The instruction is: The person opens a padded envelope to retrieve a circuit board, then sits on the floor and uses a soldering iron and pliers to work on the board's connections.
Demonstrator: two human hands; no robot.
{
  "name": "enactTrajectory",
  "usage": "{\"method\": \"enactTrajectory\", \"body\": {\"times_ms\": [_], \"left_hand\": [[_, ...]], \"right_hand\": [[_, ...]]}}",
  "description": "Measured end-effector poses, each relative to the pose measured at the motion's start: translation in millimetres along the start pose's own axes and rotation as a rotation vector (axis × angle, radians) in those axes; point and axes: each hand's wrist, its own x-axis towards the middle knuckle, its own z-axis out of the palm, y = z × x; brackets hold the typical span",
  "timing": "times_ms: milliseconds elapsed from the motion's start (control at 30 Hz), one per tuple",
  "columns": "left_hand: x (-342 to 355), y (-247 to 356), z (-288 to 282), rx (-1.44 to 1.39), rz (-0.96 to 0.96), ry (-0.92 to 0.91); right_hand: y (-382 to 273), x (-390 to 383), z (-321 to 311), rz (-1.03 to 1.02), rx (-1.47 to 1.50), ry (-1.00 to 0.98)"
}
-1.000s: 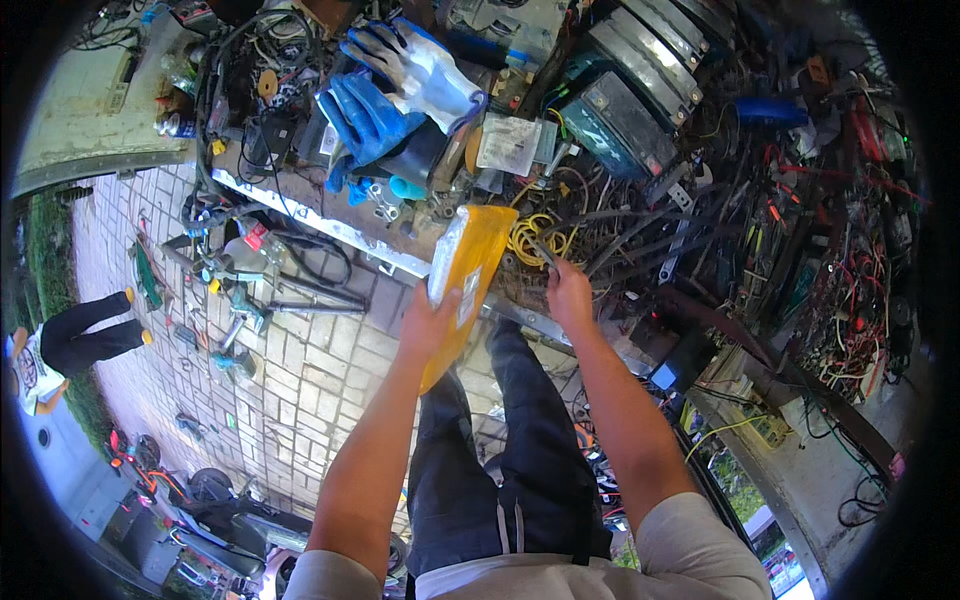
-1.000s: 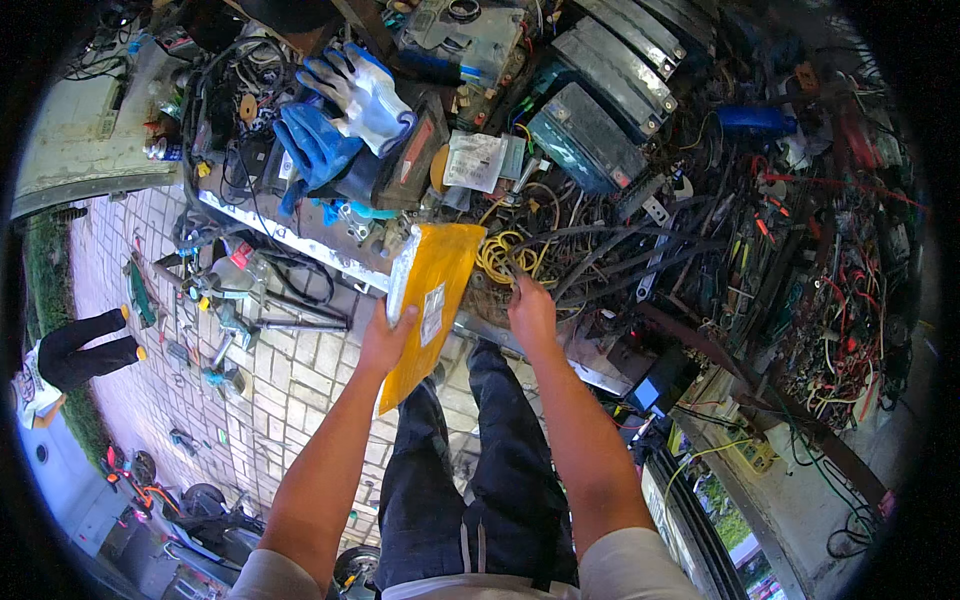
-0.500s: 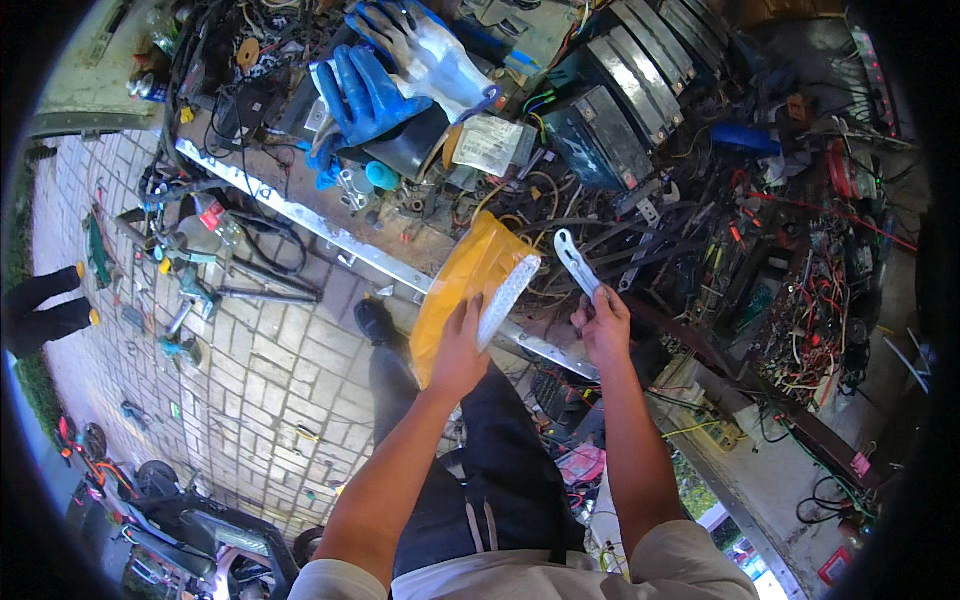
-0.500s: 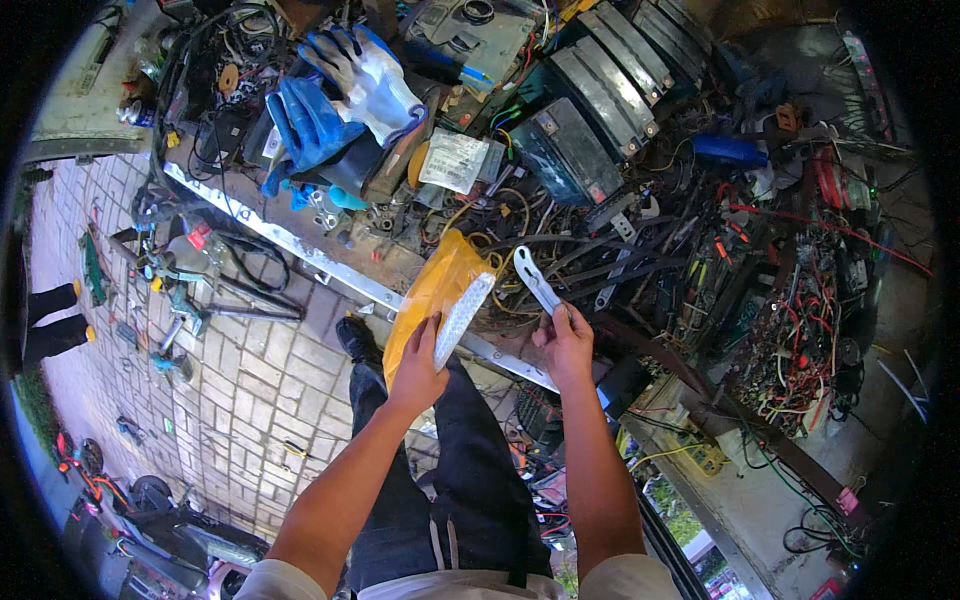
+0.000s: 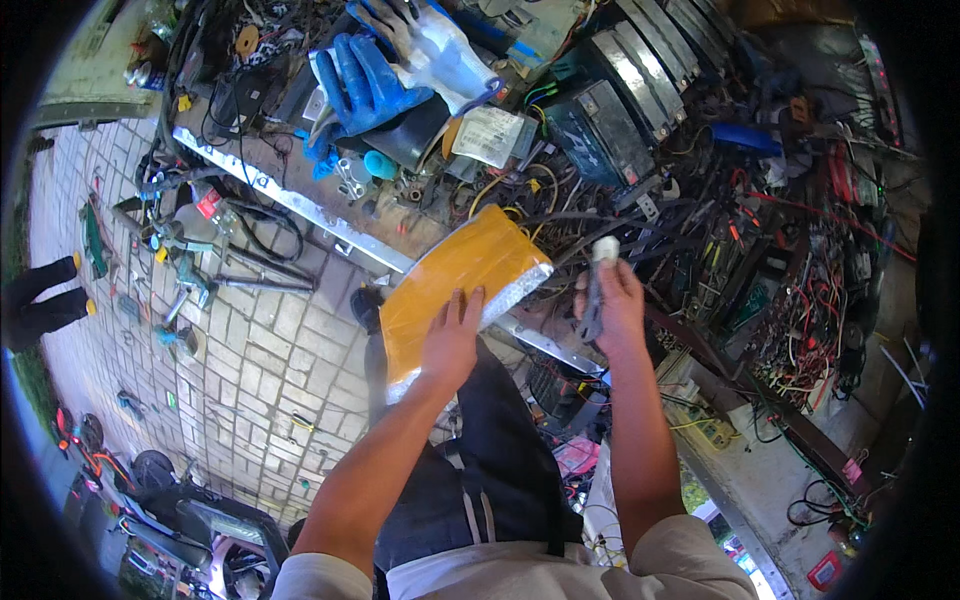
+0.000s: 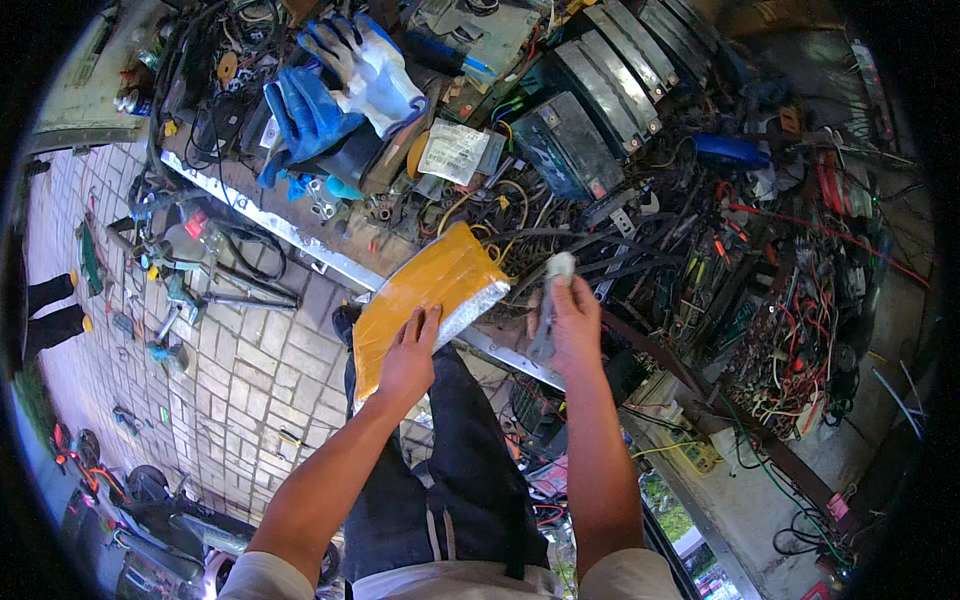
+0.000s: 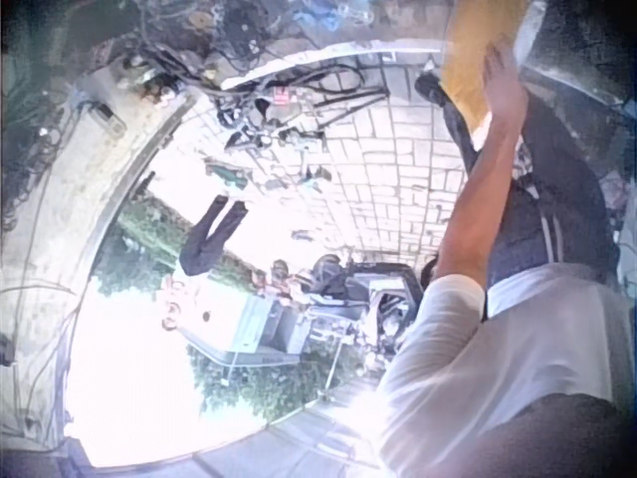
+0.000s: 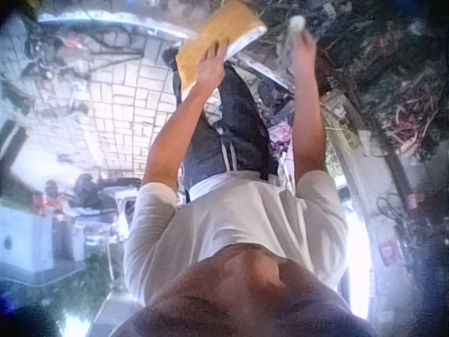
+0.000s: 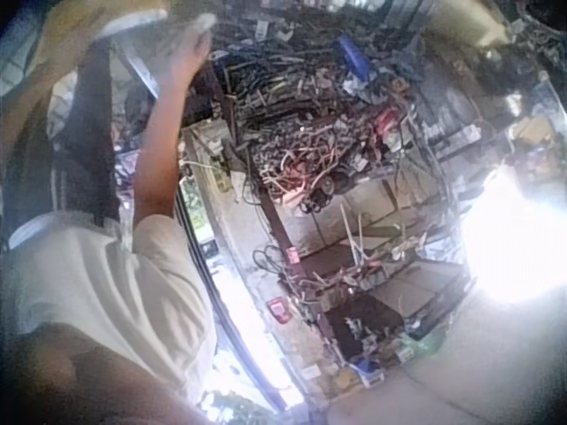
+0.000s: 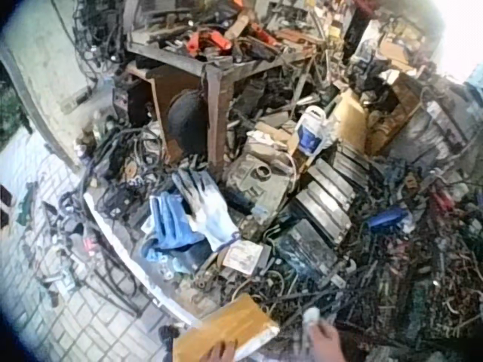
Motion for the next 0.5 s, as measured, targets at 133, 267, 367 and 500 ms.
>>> {"method": "enactTrajectory", "body": {"times_ms": [133,267,367,500], "left_hand": [[-3.2,5.8,-4.1,0.041,-0.015,-0.050],[-5.8,3.9,3.0,0.121,0.024,0.021],[-4.9,1.3,19.3,0.127,0.067,0.068],[-10.5,6.3,30.9,0.156,0.051,0.118]], "right_hand": [[41.6,-9.0,11.4,0.128,0.029,-0.188],[48.1,-32.6,8.0,-0.083,-0.223,-0.284],[62.0,-49.7,-6.8,0.004,-0.356,-0.271],[74.1,-59.6,2.8,0.091,-0.348,-0.212]]}}
